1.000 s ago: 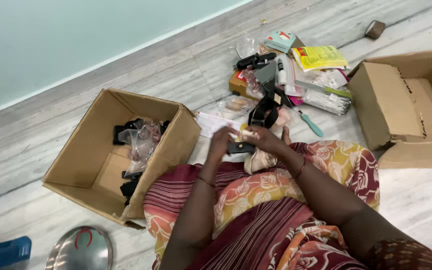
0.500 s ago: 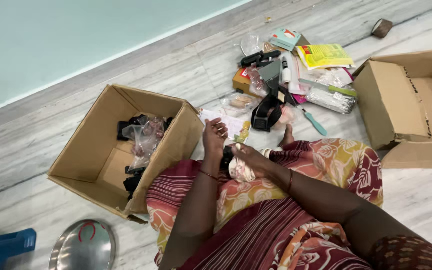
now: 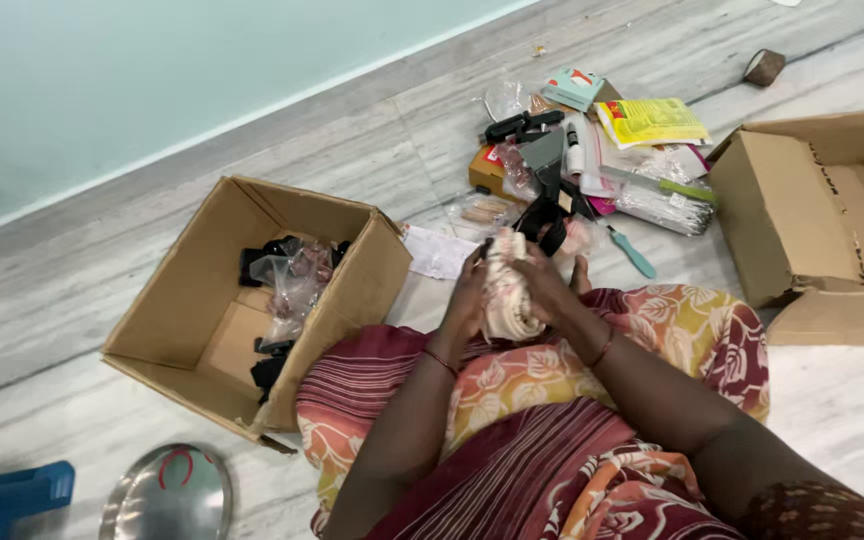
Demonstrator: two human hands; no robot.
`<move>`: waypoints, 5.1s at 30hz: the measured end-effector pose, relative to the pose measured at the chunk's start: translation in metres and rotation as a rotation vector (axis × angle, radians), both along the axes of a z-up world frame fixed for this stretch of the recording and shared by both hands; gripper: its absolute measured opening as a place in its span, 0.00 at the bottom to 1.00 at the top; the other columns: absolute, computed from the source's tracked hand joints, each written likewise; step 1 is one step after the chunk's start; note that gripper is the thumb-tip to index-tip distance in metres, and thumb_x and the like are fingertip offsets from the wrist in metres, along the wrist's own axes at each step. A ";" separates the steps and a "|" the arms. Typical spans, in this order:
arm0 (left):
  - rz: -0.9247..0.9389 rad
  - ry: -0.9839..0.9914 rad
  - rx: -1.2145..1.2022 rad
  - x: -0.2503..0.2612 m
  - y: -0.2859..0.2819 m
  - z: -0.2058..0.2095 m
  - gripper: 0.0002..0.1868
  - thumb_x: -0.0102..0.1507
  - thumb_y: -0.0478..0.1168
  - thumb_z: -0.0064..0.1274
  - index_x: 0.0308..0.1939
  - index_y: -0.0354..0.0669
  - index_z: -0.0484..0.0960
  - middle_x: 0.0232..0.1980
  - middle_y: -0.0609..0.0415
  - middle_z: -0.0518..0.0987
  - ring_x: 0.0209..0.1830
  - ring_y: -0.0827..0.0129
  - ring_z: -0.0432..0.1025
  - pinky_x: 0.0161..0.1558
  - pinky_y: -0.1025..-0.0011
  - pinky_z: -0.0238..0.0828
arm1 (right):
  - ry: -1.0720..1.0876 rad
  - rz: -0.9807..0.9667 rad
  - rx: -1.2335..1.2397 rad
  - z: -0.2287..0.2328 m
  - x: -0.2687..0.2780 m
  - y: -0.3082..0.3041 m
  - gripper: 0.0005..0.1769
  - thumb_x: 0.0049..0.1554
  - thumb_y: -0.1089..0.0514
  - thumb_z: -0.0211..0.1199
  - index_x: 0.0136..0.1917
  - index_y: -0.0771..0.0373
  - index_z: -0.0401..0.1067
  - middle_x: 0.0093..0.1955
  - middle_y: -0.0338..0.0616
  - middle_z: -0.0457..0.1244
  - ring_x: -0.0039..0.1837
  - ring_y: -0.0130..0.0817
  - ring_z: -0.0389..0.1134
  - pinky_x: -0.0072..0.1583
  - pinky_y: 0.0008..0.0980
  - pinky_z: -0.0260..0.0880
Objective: The person sits on the floor and wipes various small items, including a black plastic object and a metal scraper, using a patterned cloth. The person handles each item individually, wiping it thoroughly before placing it into a cardboard box.
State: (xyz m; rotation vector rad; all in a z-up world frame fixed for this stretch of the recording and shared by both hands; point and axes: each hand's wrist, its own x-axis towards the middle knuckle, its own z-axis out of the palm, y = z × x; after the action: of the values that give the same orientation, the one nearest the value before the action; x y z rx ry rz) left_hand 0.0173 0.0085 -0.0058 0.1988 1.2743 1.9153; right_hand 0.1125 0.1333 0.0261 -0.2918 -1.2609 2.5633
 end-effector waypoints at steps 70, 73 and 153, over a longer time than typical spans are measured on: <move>-0.025 1.187 -0.510 -0.024 0.075 -0.113 0.42 0.66 0.48 0.59 0.80 0.50 0.56 0.73 0.29 0.63 0.72 0.35 0.60 0.68 0.46 0.61 | 0.557 -0.958 0.312 0.101 0.114 0.225 0.21 0.72 0.61 0.67 0.68 0.63 0.57 0.63 0.51 0.61 0.59 0.41 0.67 0.61 0.44 0.75; -0.033 1.181 -0.535 -0.026 0.113 -0.085 0.51 0.62 0.54 0.63 0.82 0.56 0.48 0.75 0.24 0.58 0.74 0.29 0.57 0.68 0.42 0.61 | 0.507 -0.942 0.262 0.098 0.106 0.224 0.21 0.70 0.62 0.66 0.68 0.62 0.57 0.66 0.50 0.61 0.63 0.41 0.67 0.64 0.42 0.76; 0.208 0.666 -0.093 0.014 -0.054 0.092 0.25 0.78 0.53 0.38 0.69 0.43 0.78 0.34 0.65 0.66 0.34 0.82 0.57 0.37 0.78 0.56 | 0.027 -0.053 1.512 0.136 0.048 -0.040 0.24 0.58 0.43 0.68 0.61 0.58 0.73 0.47 0.45 0.63 0.47 0.44 0.67 0.48 0.43 0.66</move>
State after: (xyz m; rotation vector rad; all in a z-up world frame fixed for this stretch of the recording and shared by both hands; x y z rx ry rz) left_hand 0.0308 -0.0452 0.0866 0.7253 1.8720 2.0342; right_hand 0.1609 0.0930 0.1624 0.0550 -2.5779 0.9610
